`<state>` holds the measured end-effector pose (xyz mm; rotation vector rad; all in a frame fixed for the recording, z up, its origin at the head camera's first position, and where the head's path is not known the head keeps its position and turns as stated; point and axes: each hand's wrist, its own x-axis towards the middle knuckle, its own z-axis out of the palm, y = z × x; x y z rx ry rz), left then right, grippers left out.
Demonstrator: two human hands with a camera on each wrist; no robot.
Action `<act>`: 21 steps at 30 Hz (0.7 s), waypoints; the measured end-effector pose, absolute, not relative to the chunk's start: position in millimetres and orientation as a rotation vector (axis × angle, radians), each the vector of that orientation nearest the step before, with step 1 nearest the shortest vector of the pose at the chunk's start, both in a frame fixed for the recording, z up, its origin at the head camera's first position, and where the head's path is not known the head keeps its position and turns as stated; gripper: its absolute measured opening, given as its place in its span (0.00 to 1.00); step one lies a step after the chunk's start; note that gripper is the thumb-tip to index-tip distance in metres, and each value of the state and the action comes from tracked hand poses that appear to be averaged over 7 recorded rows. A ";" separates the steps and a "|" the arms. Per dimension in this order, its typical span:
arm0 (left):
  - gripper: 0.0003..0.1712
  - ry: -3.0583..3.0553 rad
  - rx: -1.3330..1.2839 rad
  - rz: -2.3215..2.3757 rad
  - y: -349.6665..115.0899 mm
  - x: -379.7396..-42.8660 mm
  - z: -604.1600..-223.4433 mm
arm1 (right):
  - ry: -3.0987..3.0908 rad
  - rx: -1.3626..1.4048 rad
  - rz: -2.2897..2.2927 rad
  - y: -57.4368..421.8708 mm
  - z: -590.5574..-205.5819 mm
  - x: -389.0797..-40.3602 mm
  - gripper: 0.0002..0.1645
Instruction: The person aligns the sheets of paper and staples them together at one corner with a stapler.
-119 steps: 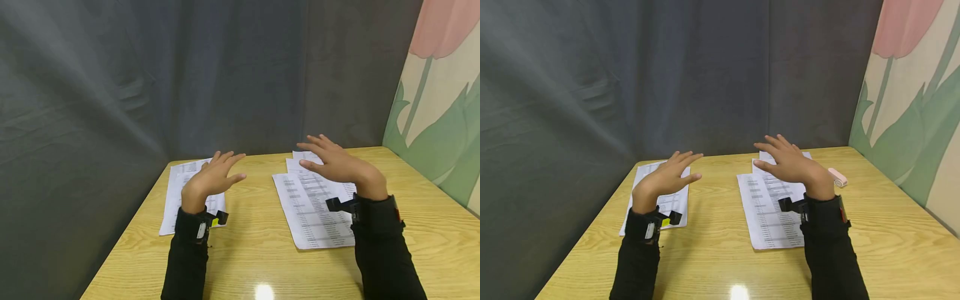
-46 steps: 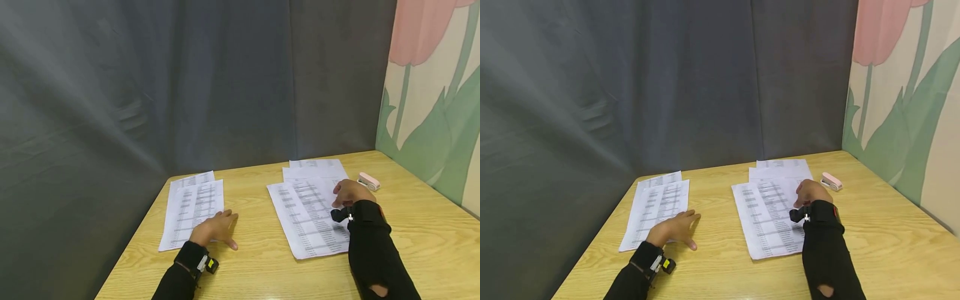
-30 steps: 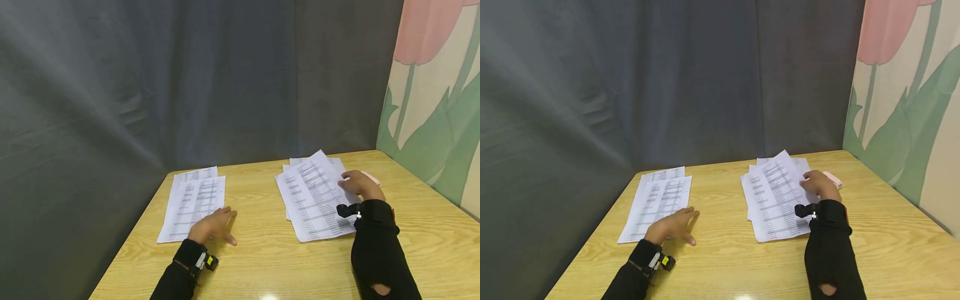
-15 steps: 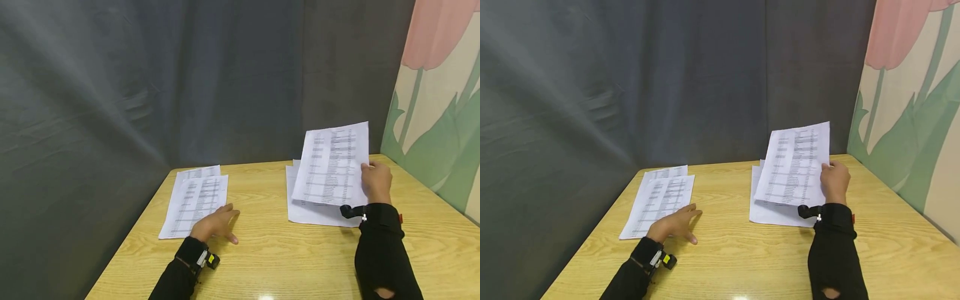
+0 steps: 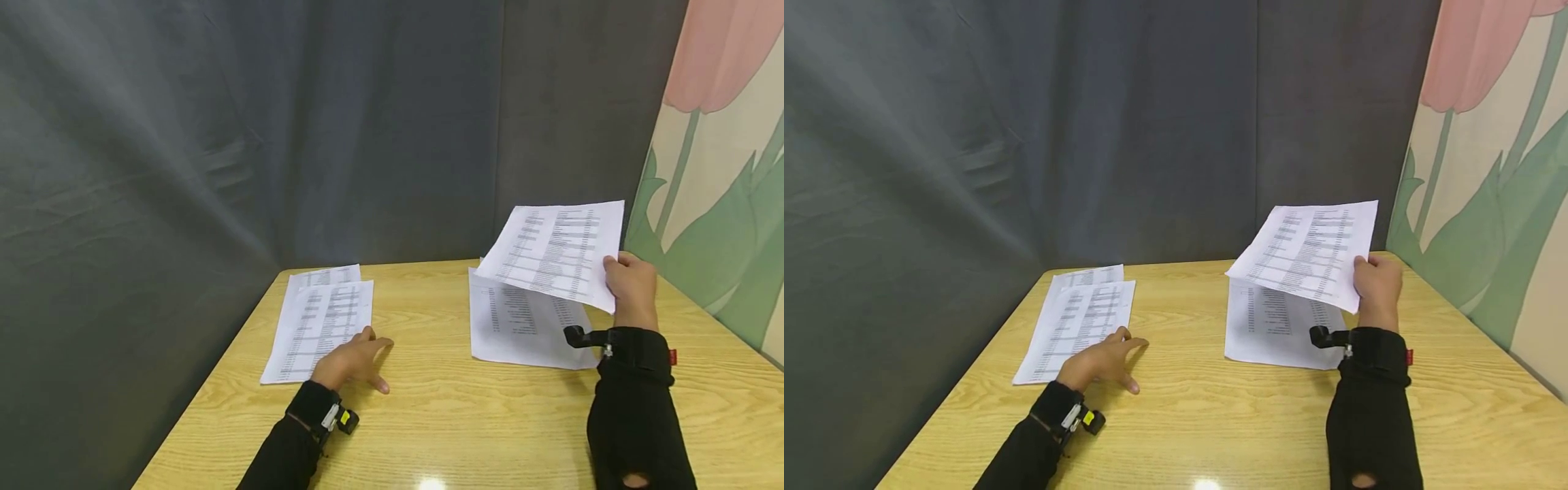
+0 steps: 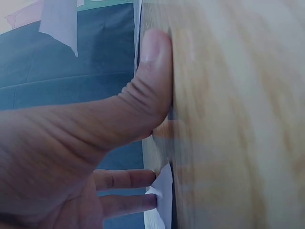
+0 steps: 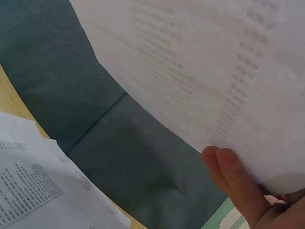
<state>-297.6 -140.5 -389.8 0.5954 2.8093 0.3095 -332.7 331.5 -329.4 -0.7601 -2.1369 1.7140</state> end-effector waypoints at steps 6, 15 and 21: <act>0.54 2.815 0.641 0.309 -142.7 -296.2 -388.4 | -2.207 -0.643 1.665 322.1 -328.3 -338.0 0.33; 0.52 2.819 0.648 0.328 -139.9 -293.6 -388.2 | -2.266 -0.559 1.695 305.8 -323.6 -341.5 0.36; 0.51 2.818 0.701 0.327 -135.2 -292.6 -389.0 | -2.283 -0.560 1.708 296.4 -322.1 -340.5 0.37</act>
